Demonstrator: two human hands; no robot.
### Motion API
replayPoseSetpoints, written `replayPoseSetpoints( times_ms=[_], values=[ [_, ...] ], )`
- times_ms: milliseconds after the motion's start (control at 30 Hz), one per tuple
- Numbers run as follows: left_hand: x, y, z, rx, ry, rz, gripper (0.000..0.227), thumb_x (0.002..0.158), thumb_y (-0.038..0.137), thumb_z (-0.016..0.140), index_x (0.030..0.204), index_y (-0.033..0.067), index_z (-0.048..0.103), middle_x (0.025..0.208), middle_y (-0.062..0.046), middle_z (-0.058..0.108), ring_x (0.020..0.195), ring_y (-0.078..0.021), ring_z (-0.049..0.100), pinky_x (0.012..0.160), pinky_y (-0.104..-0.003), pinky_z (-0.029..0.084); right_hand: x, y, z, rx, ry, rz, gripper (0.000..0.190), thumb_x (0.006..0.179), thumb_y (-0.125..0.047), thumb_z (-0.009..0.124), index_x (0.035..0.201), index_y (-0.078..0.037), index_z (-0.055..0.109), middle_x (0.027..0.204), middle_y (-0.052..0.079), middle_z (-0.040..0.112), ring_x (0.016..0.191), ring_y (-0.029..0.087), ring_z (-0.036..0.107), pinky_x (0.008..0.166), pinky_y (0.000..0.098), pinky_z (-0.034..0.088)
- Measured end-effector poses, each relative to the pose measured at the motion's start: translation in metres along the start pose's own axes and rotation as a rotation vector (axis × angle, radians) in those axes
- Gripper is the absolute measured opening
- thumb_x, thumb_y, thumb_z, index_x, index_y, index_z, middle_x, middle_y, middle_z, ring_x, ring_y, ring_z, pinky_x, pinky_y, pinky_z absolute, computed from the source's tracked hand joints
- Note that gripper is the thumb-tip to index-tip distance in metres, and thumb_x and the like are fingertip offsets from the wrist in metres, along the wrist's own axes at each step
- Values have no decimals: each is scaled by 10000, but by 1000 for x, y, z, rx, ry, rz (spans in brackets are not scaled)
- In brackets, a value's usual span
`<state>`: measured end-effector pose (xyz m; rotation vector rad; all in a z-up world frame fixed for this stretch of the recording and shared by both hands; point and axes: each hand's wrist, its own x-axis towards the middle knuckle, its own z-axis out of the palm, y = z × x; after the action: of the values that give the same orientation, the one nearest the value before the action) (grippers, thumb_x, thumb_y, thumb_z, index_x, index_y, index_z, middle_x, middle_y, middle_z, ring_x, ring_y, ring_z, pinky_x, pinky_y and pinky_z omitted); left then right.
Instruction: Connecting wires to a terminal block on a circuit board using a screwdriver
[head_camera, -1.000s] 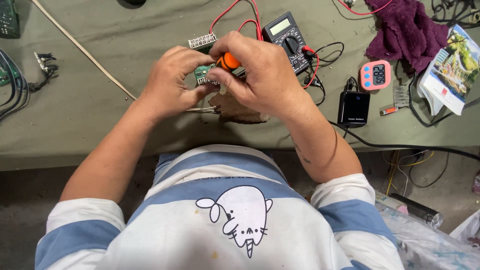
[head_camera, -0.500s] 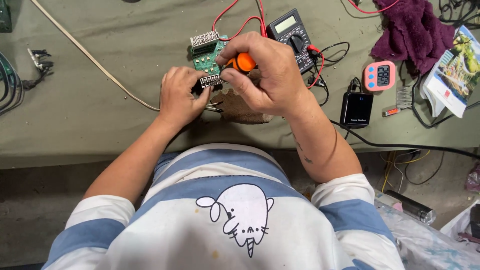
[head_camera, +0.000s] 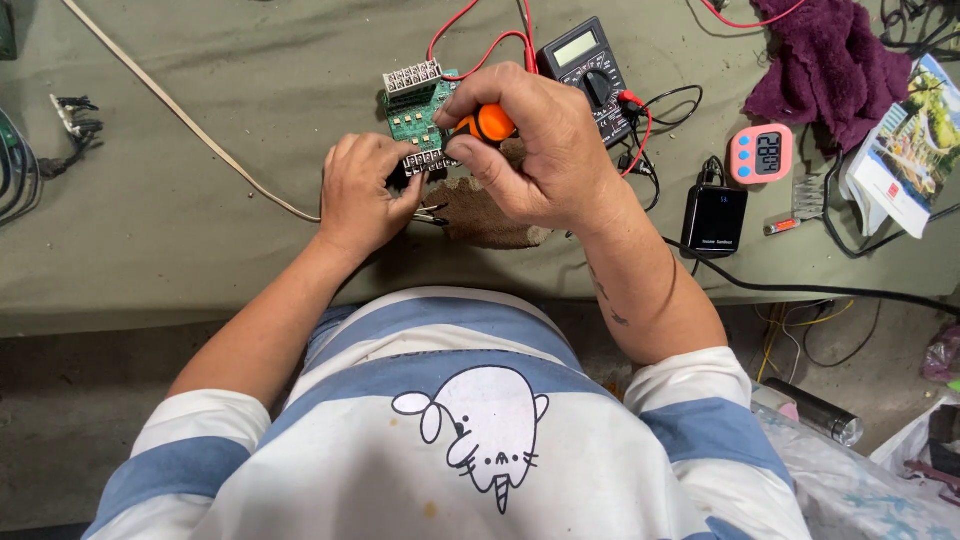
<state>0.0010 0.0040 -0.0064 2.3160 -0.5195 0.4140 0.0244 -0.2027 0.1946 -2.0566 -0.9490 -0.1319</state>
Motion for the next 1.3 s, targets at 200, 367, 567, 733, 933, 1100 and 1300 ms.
replayPoseSetpoints(
  times_ms=[200,367,567,733,933,1100,1300],
  values=[
    [0,1,-1,-9,-4,-9,269,859,233,805,1109,171,728,1007,-42,653,896,-302,573,778,-438,438,0,1,0,-6,3,1,207,1081,-201,576,1139,-3,585,1076,134,697,954,297,710,868,370,552],
    [0,0,0,-7,1,-3,279,858,236,813,1116,162,736,1015,-48,657,900,-303,577,789,-435,443,0,1,1,-13,6,13,180,1074,-179,593,1135,-10,584,1075,126,692,939,284,704,855,360,550],
    [0,1,-1,-9,-10,-16,274,860,237,799,1116,170,730,1016,-47,653,897,-306,573,783,-441,439,-1,4,3,-27,35,25,162,1063,-149,612,1139,-10,580,1069,132,694,941,287,702,860,362,546],
    [1,1,-1,-6,6,0,281,851,224,822,1112,168,732,1008,-46,657,894,-303,579,778,-435,438,1,5,5,-63,43,20,153,1055,-126,644,1126,-15,567,1041,112,699,911,277,698,833,354,540],
    [-1,0,1,-10,13,-10,286,846,223,829,1110,170,731,1005,-38,657,889,-297,580,776,-432,442,6,1,7,-210,78,-24,166,1045,-114,715,1061,-24,576,944,91,671,779,273,640,744,363,504],
    [-1,-1,1,-9,7,-1,277,861,235,814,1116,162,732,1019,-49,659,903,-300,587,778,-435,445,3,6,19,-301,133,-154,174,1059,-152,690,995,-25,592,831,98,620,691,291,599,653,394,496],
    [-1,1,-1,-33,-16,-22,264,866,243,783,1116,177,733,1011,-38,657,898,-296,577,798,-440,442,1,5,21,-238,167,-186,163,1027,-104,706,964,-18,583,798,109,590,665,299,551,635,404,463]
  ],
)
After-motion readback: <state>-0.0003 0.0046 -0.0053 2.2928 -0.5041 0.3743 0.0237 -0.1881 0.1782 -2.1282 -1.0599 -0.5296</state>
